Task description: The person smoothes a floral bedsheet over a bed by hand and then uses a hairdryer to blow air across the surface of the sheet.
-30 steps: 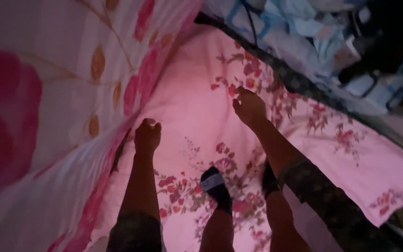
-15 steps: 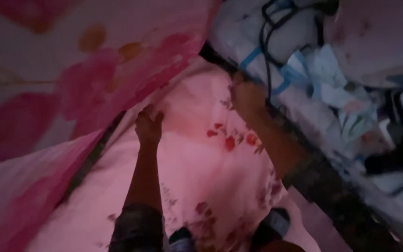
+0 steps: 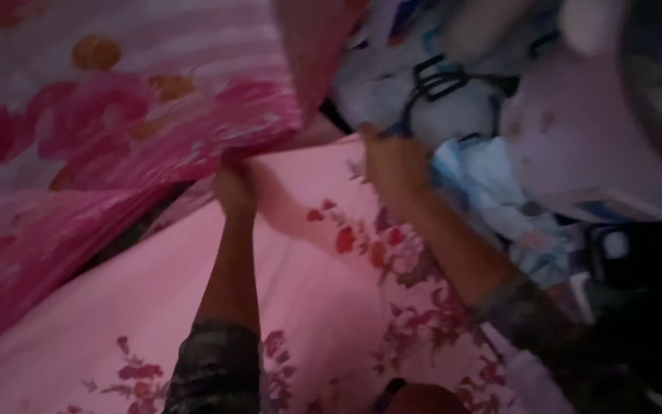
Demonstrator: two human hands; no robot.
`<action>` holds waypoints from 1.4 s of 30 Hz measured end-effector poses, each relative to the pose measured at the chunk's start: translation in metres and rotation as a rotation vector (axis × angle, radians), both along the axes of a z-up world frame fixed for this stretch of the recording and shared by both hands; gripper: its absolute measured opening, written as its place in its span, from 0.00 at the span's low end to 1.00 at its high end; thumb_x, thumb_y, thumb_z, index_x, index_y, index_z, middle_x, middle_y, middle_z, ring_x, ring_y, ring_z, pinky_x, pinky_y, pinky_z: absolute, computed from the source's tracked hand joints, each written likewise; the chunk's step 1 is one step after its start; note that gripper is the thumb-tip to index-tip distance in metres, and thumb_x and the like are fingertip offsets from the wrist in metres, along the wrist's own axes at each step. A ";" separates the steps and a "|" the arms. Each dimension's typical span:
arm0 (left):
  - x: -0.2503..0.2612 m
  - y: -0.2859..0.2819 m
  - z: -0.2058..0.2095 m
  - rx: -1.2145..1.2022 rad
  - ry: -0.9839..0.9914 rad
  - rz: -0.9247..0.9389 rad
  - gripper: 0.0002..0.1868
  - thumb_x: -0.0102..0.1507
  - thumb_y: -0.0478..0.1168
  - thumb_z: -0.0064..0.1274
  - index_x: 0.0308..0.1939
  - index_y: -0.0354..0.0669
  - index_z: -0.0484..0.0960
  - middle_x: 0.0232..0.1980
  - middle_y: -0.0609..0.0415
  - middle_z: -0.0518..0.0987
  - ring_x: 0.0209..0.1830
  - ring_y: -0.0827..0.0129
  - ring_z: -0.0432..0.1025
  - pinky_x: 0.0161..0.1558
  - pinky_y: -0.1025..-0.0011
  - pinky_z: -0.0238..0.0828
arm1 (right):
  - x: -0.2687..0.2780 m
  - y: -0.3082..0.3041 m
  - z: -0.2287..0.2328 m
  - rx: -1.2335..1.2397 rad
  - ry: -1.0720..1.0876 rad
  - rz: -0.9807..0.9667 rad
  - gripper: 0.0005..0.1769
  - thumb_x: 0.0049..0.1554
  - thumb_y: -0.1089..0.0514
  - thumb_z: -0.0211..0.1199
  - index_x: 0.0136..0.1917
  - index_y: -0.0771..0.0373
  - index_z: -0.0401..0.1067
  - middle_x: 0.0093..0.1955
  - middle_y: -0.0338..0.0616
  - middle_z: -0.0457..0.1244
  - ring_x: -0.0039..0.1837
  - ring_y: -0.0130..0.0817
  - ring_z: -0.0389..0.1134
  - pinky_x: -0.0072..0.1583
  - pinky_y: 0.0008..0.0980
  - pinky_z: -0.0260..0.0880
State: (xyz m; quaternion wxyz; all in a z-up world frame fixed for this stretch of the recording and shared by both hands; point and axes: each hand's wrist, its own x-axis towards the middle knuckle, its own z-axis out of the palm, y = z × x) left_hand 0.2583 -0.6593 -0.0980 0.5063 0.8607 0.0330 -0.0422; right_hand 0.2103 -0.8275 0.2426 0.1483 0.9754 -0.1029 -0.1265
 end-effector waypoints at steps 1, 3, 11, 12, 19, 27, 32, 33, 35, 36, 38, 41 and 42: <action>0.005 -0.002 -0.005 0.038 0.010 -0.058 0.15 0.71 0.44 0.41 0.50 0.36 0.77 0.41 0.33 0.82 0.42 0.37 0.76 0.42 0.44 0.71 | -0.003 0.002 -0.005 -0.008 -0.067 0.085 0.25 0.51 0.44 0.71 0.56 0.58 0.70 0.34 0.55 0.69 0.36 0.55 0.72 0.37 0.53 0.71; 0.006 -0.001 -0.019 -0.003 0.016 -0.172 0.16 0.71 0.43 0.39 0.53 0.36 0.76 0.45 0.33 0.81 0.46 0.36 0.74 0.46 0.44 0.69 | -0.009 -0.003 -0.014 -0.039 -0.211 0.247 0.22 0.50 0.48 0.72 0.54 0.57 0.71 0.35 0.52 0.70 0.35 0.52 0.72 0.35 0.51 0.70; -0.026 -0.011 -0.067 -0.216 -0.352 -0.640 0.20 0.71 0.47 0.36 0.59 0.39 0.73 0.63 0.32 0.75 0.63 0.39 0.67 0.62 0.52 0.61 | -0.003 0.006 -0.070 -0.206 -0.098 0.092 0.25 0.52 0.53 0.67 0.60 0.67 0.70 0.48 0.55 0.70 0.49 0.51 0.73 0.48 0.48 0.72; -0.020 -0.016 -0.067 -0.222 -0.346 -0.674 0.21 0.71 0.48 0.36 0.60 0.39 0.73 0.64 0.32 0.75 0.63 0.39 0.67 0.62 0.52 0.60 | -0.003 0.001 -0.073 -0.165 -0.164 0.088 0.17 0.56 0.56 0.65 0.57 0.66 0.71 0.51 0.55 0.69 0.52 0.51 0.72 0.51 0.47 0.72; 0.039 -0.004 -0.048 -0.551 0.237 -0.842 0.27 0.70 0.53 0.36 0.65 0.40 0.71 0.69 0.36 0.71 0.69 0.44 0.63 0.67 0.55 0.55 | -0.008 0.083 -0.086 0.130 -0.308 0.792 0.29 0.54 0.36 0.57 0.50 0.65 0.76 0.51 0.57 0.69 0.57 0.54 0.69 0.62 0.49 0.64; 0.031 0.017 -0.042 -0.726 0.456 -1.024 0.34 0.70 0.60 0.35 0.71 0.42 0.69 0.75 0.40 0.67 0.75 0.49 0.58 0.72 0.58 0.50 | 0.052 0.116 -0.069 -0.037 0.597 0.098 0.46 0.58 0.19 0.48 0.48 0.63 0.82 0.54 0.53 0.70 0.63 0.51 0.66 0.69 0.52 0.57; 0.033 -0.002 -0.063 -0.186 0.128 -0.652 0.37 0.71 0.63 0.35 0.74 0.39 0.69 0.77 0.36 0.66 0.78 0.45 0.57 0.76 0.55 0.49 | 0.041 0.041 -0.153 -0.173 0.099 0.448 0.25 0.52 0.40 0.55 0.50 0.57 0.82 0.52 0.51 0.70 0.61 0.55 0.64 0.69 0.72 0.47; 0.032 -0.002 -0.062 -0.214 0.036 -0.641 0.37 0.71 0.62 0.36 0.73 0.38 0.68 0.77 0.34 0.65 0.77 0.43 0.57 0.76 0.54 0.49 | 0.032 0.025 -0.157 -0.177 0.050 0.445 0.21 0.55 0.44 0.55 0.51 0.58 0.81 0.54 0.51 0.70 0.64 0.54 0.64 0.71 0.68 0.49; 0.022 0.010 -0.052 -0.266 -0.138 -0.624 0.37 0.72 0.62 0.36 0.73 0.36 0.68 0.76 0.31 0.65 0.77 0.40 0.56 0.76 0.52 0.48 | 0.008 0.006 -0.153 -0.177 -0.043 0.430 0.14 0.59 0.54 0.57 0.51 0.60 0.79 0.59 0.51 0.68 0.68 0.52 0.64 0.75 0.59 0.54; 0.017 0.013 -0.041 -0.292 -0.216 -0.631 0.39 0.70 0.62 0.40 0.73 0.33 0.67 0.74 0.28 0.65 0.74 0.36 0.56 0.72 0.50 0.49 | -0.006 0.002 -0.144 -0.136 -0.141 0.479 0.14 0.59 0.56 0.57 0.55 0.62 0.78 0.61 0.53 0.67 0.69 0.53 0.64 0.75 0.56 0.56; 0.009 0.012 -0.014 -0.350 -0.377 -0.638 0.44 0.67 0.62 0.47 0.73 0.27 0.66 0.70 0.21 0.66 0.69 0.28 0.56 0.66 0.47 0.50 | -0.045 0.003 -0.114 -0.059 -0.342 0.585 0.18 0.58 0.61 0.58 0.61 0.67 0.75 0.67 0.57 0.64 0.70 0.54 0.64 0.74 0.50 0.60; 0.011 0.002 0.006 -0.066 0.291 -0.868 0.46 0.64 0.68 0.49 0.75 0.38 0.61 0.69 0.36 0.72 0.68 0.47 0.67 0.69 0.57 0.62 | -0.113 0.014 -0.071 -0.062 -0.130 0.632 0.17 0.58 0.57 0.63 0.58 0.67 0.73 0.63 0.63 0.63 0.59 0.58 0.62 0.56 0.52 0.63; 0.017 -0.009 0.003 -0.222 0.300 -0.911 0.43 0.65 0.67 0.48 0.72 0.39 0.67 0.68 0.41 0.74 0.68 0.52 0.69 0.68 0.59 0.63 | -0.131 0.015 -0.060 -0.063 -0.011 0.672 0.14 0.56 0.55 0.64 0.51 0.65 0.69 0.60 0.59 0.63 0.63 0.60 0.64 0.54 0.54 0.63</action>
